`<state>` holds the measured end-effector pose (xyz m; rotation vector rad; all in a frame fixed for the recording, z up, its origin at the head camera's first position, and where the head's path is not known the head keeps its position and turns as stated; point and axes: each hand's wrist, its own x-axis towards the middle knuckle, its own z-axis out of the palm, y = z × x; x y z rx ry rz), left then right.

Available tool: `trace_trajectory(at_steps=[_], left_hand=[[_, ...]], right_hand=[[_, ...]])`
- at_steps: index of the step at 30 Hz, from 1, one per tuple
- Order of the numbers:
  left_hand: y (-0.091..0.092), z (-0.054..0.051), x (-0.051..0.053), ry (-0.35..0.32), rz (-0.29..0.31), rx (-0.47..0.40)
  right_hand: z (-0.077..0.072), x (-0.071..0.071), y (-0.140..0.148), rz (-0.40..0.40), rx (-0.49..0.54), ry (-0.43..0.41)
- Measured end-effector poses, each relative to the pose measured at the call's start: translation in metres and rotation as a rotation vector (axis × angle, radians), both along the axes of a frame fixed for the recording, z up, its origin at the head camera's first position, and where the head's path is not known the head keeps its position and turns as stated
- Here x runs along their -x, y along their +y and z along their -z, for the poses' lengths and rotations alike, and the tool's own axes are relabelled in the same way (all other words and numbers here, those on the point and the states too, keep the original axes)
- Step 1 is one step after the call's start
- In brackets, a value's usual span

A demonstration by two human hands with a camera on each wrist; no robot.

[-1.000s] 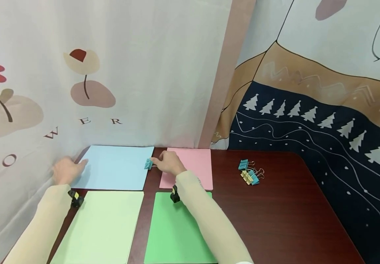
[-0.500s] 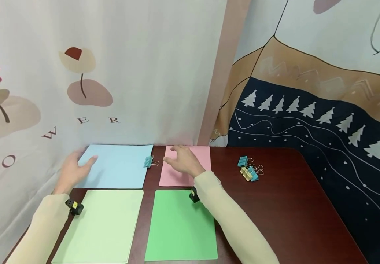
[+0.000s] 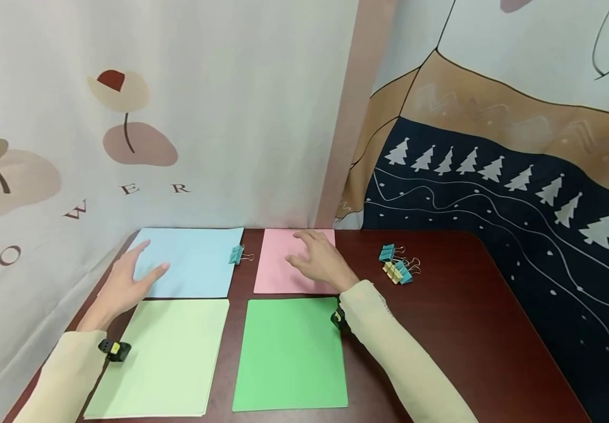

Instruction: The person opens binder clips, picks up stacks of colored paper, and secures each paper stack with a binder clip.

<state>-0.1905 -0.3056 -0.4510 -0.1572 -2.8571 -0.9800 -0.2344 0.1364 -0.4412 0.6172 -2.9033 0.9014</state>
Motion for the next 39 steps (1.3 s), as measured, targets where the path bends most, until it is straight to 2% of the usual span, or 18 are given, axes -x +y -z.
trace_trajectory(at_steps=[4, 12, 18, 26, 32, 39], left_hand=[[0.002, 0.004, -0.010, 0.015, 0.050, -0.001], [0.006, 0.008, -0.034, 0.018, 0.088, 0.024], [0.006, 0.012, -0.050, -0.014, 0.096, 0.053], [0.005, 0.018, -0.072, -0.096, 0.121, 0.087], [0.002, 0.024, -0.085, -0.100, 0.137, 0.127], [-0.001, 0.028, -0.093, -0.105, 0.157, 0.152]], right_hand=[[-0.003, -0.006, 0.014, 0.013, 0.001, 0.004], [-0.009, -0.020, 0.054, 0.073, -0.012, 0.005], [-0.008, -0.030, 0.084, 0.134, -0.020, 0.016], [-0.003, -0.042, 0.116, 0.202, -0.042, 0.019], [0.001, -0.051, 0.137, 0.242, -0.063, 0.007], [0.006, -0.059, 0.160, 0.304, -0.076, 0.005]])
